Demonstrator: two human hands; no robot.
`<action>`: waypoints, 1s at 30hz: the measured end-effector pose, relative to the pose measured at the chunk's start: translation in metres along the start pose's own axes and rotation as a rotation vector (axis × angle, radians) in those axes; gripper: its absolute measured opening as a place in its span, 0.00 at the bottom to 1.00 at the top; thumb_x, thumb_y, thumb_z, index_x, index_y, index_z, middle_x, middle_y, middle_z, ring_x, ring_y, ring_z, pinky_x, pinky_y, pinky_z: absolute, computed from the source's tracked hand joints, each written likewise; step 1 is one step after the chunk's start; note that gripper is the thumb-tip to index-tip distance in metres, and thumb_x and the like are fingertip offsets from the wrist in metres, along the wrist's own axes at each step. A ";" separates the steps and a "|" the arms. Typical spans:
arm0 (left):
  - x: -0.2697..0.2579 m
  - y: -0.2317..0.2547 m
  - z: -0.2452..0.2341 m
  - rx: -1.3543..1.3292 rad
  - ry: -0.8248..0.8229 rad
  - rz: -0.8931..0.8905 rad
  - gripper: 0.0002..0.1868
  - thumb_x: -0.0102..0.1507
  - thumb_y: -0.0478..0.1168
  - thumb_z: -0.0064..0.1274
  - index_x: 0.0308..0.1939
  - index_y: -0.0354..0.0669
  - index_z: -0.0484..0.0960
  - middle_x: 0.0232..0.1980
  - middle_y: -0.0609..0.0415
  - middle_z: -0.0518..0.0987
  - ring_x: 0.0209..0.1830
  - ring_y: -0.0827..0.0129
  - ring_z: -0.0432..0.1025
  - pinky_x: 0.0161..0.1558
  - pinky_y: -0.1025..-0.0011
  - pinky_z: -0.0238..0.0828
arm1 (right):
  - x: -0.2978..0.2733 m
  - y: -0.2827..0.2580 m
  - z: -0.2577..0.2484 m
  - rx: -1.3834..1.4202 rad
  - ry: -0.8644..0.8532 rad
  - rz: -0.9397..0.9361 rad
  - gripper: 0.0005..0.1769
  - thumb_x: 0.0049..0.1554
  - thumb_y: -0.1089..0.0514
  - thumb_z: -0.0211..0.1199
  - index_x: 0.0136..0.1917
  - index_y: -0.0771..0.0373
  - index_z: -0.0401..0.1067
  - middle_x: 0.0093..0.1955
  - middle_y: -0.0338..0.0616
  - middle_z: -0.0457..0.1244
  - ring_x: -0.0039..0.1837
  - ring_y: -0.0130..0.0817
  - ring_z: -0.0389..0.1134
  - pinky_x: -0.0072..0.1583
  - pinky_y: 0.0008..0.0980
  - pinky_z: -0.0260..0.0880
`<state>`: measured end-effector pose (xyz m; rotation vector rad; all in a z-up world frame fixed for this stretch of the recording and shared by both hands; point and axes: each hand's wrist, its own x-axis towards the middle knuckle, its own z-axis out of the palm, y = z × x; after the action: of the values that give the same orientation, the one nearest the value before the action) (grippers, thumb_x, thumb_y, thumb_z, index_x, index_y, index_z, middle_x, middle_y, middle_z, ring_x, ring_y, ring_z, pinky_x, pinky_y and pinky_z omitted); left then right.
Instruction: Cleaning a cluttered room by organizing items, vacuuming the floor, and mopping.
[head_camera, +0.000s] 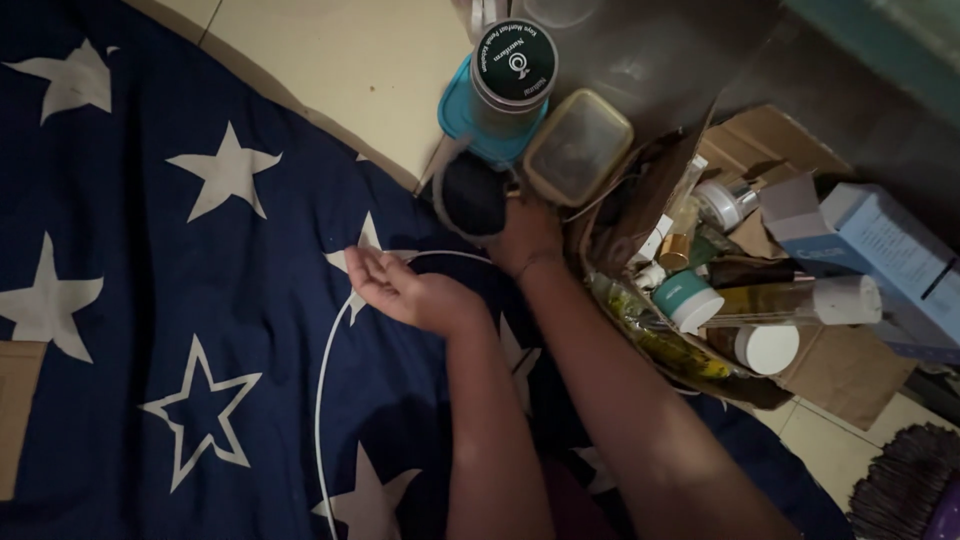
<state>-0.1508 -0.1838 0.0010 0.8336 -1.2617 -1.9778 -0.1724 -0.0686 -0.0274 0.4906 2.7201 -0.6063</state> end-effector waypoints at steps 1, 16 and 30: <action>0.001 0.001 0.000 0.004 -0.002 -0.001 0.25 0.71 0.31 0.38 0.73 0.33 0.65 0.73 0.43 0.69 0.72 0.63 0.66 0.69 0.72 0.62 | 0.005 -0.001 0.002 0.002 -0.002 0.004 0.24 0.46 0.54 0.75 0.55 0.63 0.77 0.60 0.62 0.66 0.59 0.58 0.68 0.60 0.52 0.70; 0.012 0.006 -0.001 0.036 -0.107 0.088 0.20 0.73 0.33 0.43 0.69 0.32 0.68 0.72 0.46 0.72 0.58 0.65 0.69 0.52 0.71 0.65 | -0.002 -0.016 0.010 -0.005 0.210 -0.291 0.14 0.44 0.53 0.72 0.44 0.58 0.79 0.42 0.53 0.69 0.46 0.54 0.72 0.48 0.53 0.72; -0.019 0.016 0.019 0.590 -0.439 0.328 0.16 0.72 0.35 0.48 0.63 0.37 0.75 0.74 0.38 0.68 0.78 0.52 0.58 0.69 0.56 0.14 | -0.161 0.069 -0.256 0.346 0.716 -0.579 0.21 0.47 0.59 0.83 0.44 0.66 0.71 0.42 0.44 0.67 0.42 0.28 0.70 0.43 0.26 0.71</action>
<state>-0.1514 -0.1647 0.0255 0.4044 -2.1469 -1.5785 -0.0580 0.0650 0.2281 -0.0564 3.4787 -1.2662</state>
